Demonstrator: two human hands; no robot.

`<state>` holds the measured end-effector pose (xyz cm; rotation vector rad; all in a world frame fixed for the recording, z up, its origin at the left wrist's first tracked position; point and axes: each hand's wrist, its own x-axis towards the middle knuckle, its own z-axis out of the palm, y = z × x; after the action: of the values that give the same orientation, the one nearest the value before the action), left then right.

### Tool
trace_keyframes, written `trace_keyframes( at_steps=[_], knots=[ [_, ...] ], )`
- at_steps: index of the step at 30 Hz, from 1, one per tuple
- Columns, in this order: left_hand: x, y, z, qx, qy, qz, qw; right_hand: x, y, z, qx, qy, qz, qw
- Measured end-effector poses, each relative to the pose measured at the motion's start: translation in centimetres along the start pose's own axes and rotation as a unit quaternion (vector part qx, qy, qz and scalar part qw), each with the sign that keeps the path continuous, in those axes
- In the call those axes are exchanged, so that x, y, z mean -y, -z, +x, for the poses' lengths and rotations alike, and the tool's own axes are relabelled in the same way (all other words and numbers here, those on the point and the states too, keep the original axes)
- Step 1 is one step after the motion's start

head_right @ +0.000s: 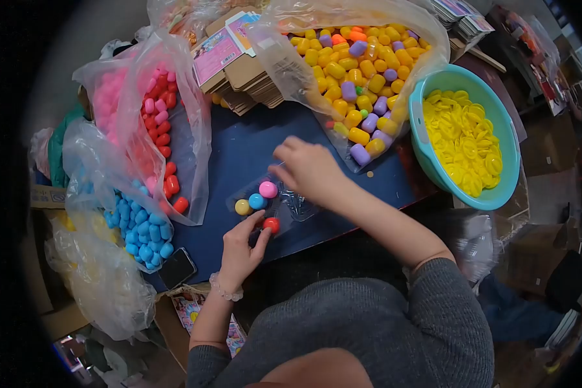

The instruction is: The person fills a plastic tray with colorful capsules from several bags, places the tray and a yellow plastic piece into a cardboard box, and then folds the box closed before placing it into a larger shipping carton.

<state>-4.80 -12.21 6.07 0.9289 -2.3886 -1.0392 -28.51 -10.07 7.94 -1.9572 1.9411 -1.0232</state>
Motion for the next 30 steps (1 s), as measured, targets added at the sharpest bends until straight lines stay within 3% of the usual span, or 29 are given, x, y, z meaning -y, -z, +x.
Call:
trace_keyframes(
  at_steps=[4, 5, 7, 8, 10, 14, 17, 18, 20, 21, 23, 24, 26, 29, 30],
  knots=[
    [0.7, 1.4, 0.5, 0.027, 0.034, -0.044, 0.998, -9.1, 7.0, 8.0, -0.177, -0.043, -0.179, 0.967],
    [0.5, 2.0, 0.7, 0.037, 0.039, -0.037, 0.998, -13.3, 8.4, 10.4, -0.154, -0.068, -0.272, 0.948],
    [-0.5, 3.2, 2.0, 0.033, 0.022, -0.033, 0.999, -18.4, 10.3, 14.4, -0.007, -0.176, -0.37, 0.912],
    [-1.2, 3.7, 2.9, 0.028, 0.008, -0.031, 0.999, -20.4, 10.6, 15.5, -0.008, -0.176, -0.37, 0.912],
    [-3.1, 4.1, 5.7, 0.009, -0.012, -0.027, 1.0, -22.9, 10.8, 16.8, 0.202, -0.144, -0.418, 0.874],
    [-5.9, 1.6, 14.4, -0.052, -0.267, 0.046, 0.961, -21.7, 14.8, 17.2, 0.238, -0.127, -0.332, 0.904],
    [-6.4, -4.0, 23.2, -0.06, -0.351, 0.11, 0.928, -19.7, 16.6, 17.4, 0.188, -0.213, -0.26, 0.923],
    [-5.7, -6.3, 26.5, -0.073, -0.374, 0.144, 0.913, -20.4, 16.7, 17.9, 0.196, -0.164, -0.299, 0.919],
    [-4.6, -9.6, 31.9, -0.055, -0.378, 0.205, 0.901, -21.7, 17.1, 18.9, 0.21, -0.064, -0.375, 0.901],
    [-4.0, -11.1, 34.2, -0.049, -0.379, 0.224, 0.897, -21.4, 17.1, 19.4, 0.213, -0.065, -0.376, 0.899],
    [-3.0, -13.3, 37.1, 0.052, -0.265, 0.317, 0.909, -19.5, 16.5, 20.7, 0.225, -0.113, -0.351, 0.902],
    [-3.6, -12.7, 37.3, 0.053, -0.263, 0.315, 0.91, -19.4, 16.0, 21.1, 0.229, -0.113, -0.351, 0.901],
    [-6.0, -9.3, 36.8, 0.211, -0.167, 0.409, 0.872, -19.3, 15.0, 21.4, 0.3, -0.057, -0.417, 0.856],
    [-6.6, -5.9, 35.4, 0.183, -0.156, 0.334, 0.911, -17.6, 13.2, 20.7, 0.32, -0.07, -0.433, 0.84],
    [-6.3, -4.9, 35.2, 0.186, -0.152, 0.335, 0.911, -19.8, 12.0, 21.4, 0.32, -0.074, -0.46, 0.825]
  ],
)
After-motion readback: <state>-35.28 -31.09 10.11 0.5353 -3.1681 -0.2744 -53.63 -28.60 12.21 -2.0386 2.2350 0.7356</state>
